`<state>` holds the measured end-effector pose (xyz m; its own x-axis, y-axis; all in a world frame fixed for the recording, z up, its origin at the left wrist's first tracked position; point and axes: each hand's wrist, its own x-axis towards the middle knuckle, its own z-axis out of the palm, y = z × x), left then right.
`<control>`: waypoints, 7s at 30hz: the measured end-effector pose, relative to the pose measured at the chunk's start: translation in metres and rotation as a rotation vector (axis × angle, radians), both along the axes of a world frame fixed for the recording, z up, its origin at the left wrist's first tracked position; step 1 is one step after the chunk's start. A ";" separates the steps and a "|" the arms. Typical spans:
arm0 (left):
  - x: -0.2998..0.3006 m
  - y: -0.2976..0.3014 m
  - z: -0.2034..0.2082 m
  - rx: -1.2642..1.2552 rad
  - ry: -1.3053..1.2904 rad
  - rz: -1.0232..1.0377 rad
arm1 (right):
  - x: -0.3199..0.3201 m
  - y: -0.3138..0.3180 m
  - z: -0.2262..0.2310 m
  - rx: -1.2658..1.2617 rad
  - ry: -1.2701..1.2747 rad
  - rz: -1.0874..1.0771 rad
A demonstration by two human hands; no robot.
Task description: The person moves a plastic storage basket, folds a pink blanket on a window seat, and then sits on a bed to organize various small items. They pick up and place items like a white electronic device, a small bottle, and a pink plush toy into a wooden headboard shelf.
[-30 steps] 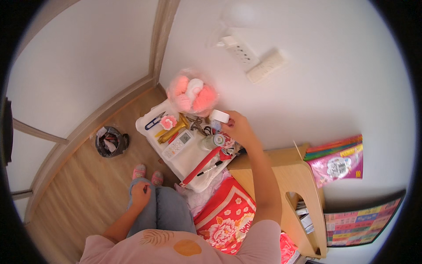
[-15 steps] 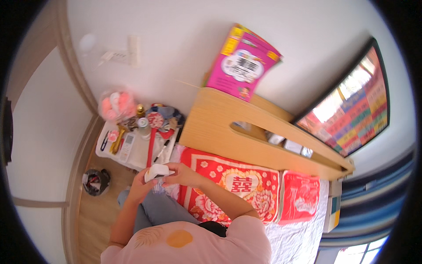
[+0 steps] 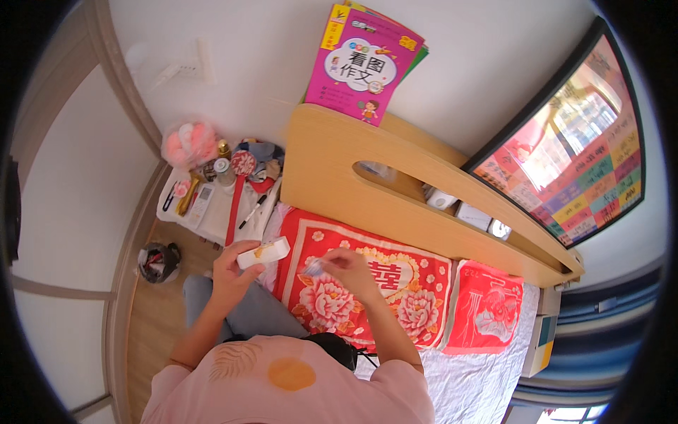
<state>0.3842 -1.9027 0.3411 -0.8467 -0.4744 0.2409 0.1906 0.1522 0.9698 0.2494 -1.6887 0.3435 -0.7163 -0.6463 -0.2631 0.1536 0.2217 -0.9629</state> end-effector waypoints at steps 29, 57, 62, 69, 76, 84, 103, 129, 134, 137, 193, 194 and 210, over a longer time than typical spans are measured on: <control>0.027 0.000 0.060 -0.828 0.401 0.250 | -0.225 -0.060 -0.052 0.745 0.976 -0.436; -0.007 0.025 0.100 -0.530 0.436 -0.163 | 0.031 -0.004 0.093 -0.687 -0.078 0.106; -0.019 0.029 0.112 -0.464 0.552 -0.271 | 0.036 0.002 0.104 -0.738 -0.242 0.053; -0.010 0.045 0.134 0.104 0.365 -0.437 | 0.042 0.003 0.107 -0.891 -0.949 0.065; -0.003 0.043 0.129 0.170 0.295 -0.336 | 0.047 -0.008 0.099 -0.967 -1.343 0.138; 0.001 0.043 0.127 -0.141 0.354 -0.149 | 0.062 -0.028 0.092 -0.901 -1.357 0.215; 0.029 0.033 0.113 -0.027 0.326 -0.087 | 0.051 -0.031 0.070 -1.074 -0.691 0.207; 0.025 0.017 0.109 -0.619 0.624 -0.014 | 0.050 -0.026 0.092 -0.748 0.326 0.039; 0.026 0.016 0.093 -0.248 0.638 -0.102 | 0.052 -0.023 0.098 -0.820 0.170 0.131; 0.031 0.017 0.090 0.243 0.458 -0.158 | 0.052 -0.020 0.097 -0.827 0.188 0.134; 0.155 -0.020 -0.062 1.518 -0.164 0.240 | -0.256 0.043 0.116 0.452 0.780 -0.290; 0.156 -0.020 -0.064 1.528 -0.160 0.240 | -0.261 0.048 0.111 0.462 0.968 -0.360; 0.187 -0.011 -0.088 1.722 -0.027 0.374 | -0.224 -0.071 0.128 0.391 1.063 -0.523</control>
<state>0.5709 -1.9134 0.2528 -0.6379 -0.3030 -0.7080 0.3705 -0.9267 0.0629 0.0251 -1.7602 0.4710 -0.8393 -0.2290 0.4932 -0.5039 0.6684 -0.5472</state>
